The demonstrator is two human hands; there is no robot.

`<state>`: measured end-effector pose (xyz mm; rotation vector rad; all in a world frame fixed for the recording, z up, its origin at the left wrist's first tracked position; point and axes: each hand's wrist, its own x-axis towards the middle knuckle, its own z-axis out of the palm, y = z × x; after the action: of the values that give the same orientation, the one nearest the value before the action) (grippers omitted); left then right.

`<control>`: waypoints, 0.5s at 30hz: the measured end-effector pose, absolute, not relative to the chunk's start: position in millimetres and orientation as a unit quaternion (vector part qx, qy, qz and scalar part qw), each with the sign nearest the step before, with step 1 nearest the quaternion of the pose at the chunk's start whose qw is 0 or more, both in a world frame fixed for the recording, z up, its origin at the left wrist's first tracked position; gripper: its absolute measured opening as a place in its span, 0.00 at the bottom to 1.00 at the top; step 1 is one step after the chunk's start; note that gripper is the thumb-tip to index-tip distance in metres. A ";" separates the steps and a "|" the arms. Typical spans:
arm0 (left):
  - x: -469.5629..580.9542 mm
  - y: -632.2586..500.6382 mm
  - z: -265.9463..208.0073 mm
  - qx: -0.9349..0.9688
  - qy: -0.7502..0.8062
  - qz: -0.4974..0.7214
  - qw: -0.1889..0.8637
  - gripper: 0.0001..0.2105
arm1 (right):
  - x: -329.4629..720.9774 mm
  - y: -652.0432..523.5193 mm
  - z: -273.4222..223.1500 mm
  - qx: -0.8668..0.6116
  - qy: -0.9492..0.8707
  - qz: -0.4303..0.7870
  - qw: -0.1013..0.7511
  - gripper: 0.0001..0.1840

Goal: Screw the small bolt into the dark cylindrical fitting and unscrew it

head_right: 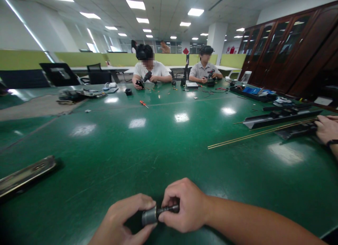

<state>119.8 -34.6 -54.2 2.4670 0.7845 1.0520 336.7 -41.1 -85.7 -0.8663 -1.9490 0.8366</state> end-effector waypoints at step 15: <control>114.1 -33.0 -59.2 0.878 0.274 0.361 0.152 0.13 | 338.0 -40.3 -81.2 -0.337 -0.772 0.335 0.422 0.07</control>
<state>114.1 -33.0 -59.2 2.5199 0.7856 1.0368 338.0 -40.3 -81.2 -0.8437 -1.9346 0.8390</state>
